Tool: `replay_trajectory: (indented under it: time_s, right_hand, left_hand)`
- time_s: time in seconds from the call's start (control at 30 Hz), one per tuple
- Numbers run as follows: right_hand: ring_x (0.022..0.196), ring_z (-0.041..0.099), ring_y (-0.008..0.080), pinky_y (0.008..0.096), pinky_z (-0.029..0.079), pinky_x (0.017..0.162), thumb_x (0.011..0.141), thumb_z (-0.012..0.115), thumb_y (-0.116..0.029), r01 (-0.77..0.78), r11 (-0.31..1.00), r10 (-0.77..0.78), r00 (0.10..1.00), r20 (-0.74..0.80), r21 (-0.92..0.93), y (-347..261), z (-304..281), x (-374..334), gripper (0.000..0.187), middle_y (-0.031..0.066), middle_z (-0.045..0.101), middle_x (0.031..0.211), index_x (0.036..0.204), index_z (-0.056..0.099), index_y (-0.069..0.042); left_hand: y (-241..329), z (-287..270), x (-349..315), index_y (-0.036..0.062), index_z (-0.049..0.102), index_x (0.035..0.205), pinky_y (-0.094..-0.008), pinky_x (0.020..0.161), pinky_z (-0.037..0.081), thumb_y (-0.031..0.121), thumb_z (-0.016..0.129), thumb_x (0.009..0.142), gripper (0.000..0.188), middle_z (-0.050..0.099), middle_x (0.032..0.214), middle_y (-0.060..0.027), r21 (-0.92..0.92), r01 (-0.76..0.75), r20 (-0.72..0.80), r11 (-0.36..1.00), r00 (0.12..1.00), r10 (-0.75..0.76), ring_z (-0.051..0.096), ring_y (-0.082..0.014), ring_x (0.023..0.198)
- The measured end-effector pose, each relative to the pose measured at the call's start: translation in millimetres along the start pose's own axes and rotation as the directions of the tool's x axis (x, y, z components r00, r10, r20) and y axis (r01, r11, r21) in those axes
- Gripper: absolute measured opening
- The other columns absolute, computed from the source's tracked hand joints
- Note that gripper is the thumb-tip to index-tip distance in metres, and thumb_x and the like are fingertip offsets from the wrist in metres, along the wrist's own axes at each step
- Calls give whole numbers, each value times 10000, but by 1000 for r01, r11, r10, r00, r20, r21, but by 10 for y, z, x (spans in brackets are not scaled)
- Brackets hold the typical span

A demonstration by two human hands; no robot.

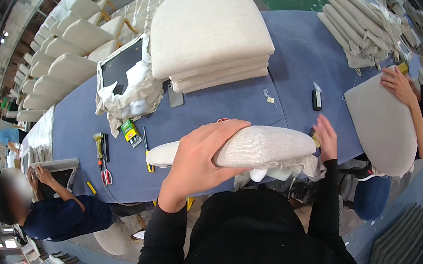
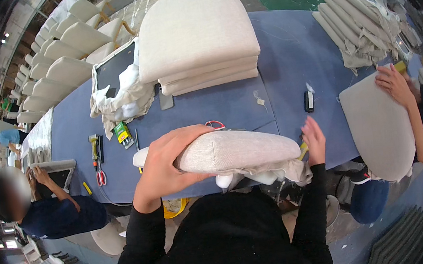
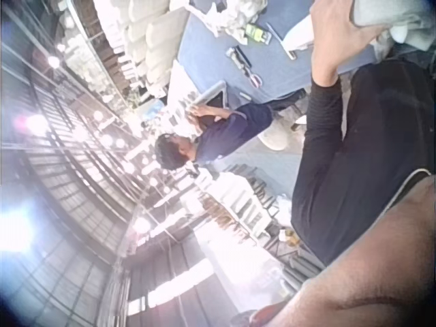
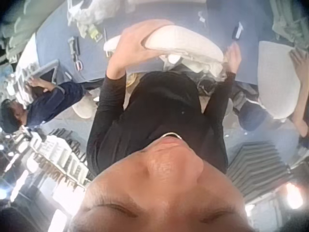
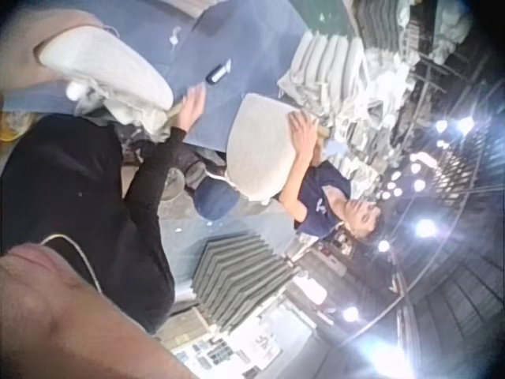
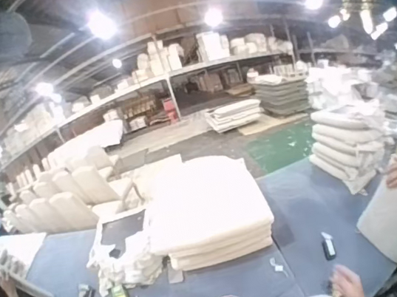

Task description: The person uses a staple gun to attach white fabric to a chair seat cushion. They trim excess fabric with scissors and adjust the material to fit the contours of the cushion. The person works on multiple cushions, stacking the finished ones on the table.

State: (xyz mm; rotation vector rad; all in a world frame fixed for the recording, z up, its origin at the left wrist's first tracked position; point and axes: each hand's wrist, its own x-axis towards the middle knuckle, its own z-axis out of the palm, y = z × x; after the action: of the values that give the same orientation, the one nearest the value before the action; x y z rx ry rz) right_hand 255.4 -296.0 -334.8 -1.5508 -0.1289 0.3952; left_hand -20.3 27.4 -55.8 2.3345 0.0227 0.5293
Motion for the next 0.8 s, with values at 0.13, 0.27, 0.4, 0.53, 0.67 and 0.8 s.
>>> replay_trajectory:
  time_s: [0.13, 0.27, 0.4, 0.53, 0.67, 0.8]
  right_hand:
    - [1339, 672, 328, 456, 481, 1165, 996, 761, -569, 508, 861, -478, 806, 350, 7, -1661, 973, -708, 790, 192, 678, 1477, 1500, 625, 24]
    - [1255, 706, 387, 477, 514, 1090, 821, 887, -533, 772, 526, -581, 633, 511, -358, -1835, 1414, -916, 800, 178, 732, 1383, 1439, 687, -65]
    - [1187, 718, 402, 480, 530, 1035, 747, 916, -470, 775, 535, -607, 629, 486, -335, -1861, 1530, -943, 776, 157, 757, 1318, 1398, 713, -101]
    - [1176, 724, 402, 476, 535, 1015, 749, 910, -440, 780, 532, -609, 622, 492, -329, -1866, 1538, -966, 752, 166, 759, 1311, 1382, 712, -86]
    - [1159, 733, 399, 471, 534, 999, 726, 904, -423, 784, 554, -609, 610, 506, -278, -1805, 1440, -947, 737, 183, 764, 1294, 1342, 724, -60]
    - [1139, 746, 393, 466, 532, 994, 709, 902, -412, 796, 552, -626, 592, 508, -248, -1675, 1320, -887, 711, 182, 776, 1254, 1298, 742, -46]
  left_hand:
    - [-117, 129, -67, 98, 721, 1357, -456, 999, 592, 162, 974, 698, 709, 751, 1348, -163, -24, -125, -208, 992, 971, 117, 740, -381, 1189]
    - [-212, 185, -39, 103, 716, 1375, -469, 978, 594, 142, 966, 687, 733, 729, 1373, -187, -13, -202, -284, 979, 940, 190, 736, -397, 1179]
    - [-235, 88, -81, 135, 728, 1384, -468, 963, 594, 151, 960, 691, 732, 730, 1350, -182, 16, -185, -262, 983, 948, 183, 739, -392, 1153]
    - [-291, 65, -119, 174, 744, 1398, -465, 976, 588, 176, 954, 710, 720, 721, 1370, -170, 34, -214, -225, 976, 950, 216, 729, -386, 1168]
    - [-161, -23, -161, 166, 738, 1418, -462, 1008, 574, 208, 963, 737, 718, 711, 1392, -162, -32, -203, -118, 979, 973, 198, 712, -382, 1203]
    - [-61, -179, -177, 76, 684, 1431, -480, 1079, 545, 252, 1027, 703, 824, 696, 1417, -208, -259, -61, 26, 964, 997, 70, 696, -398, 1279]
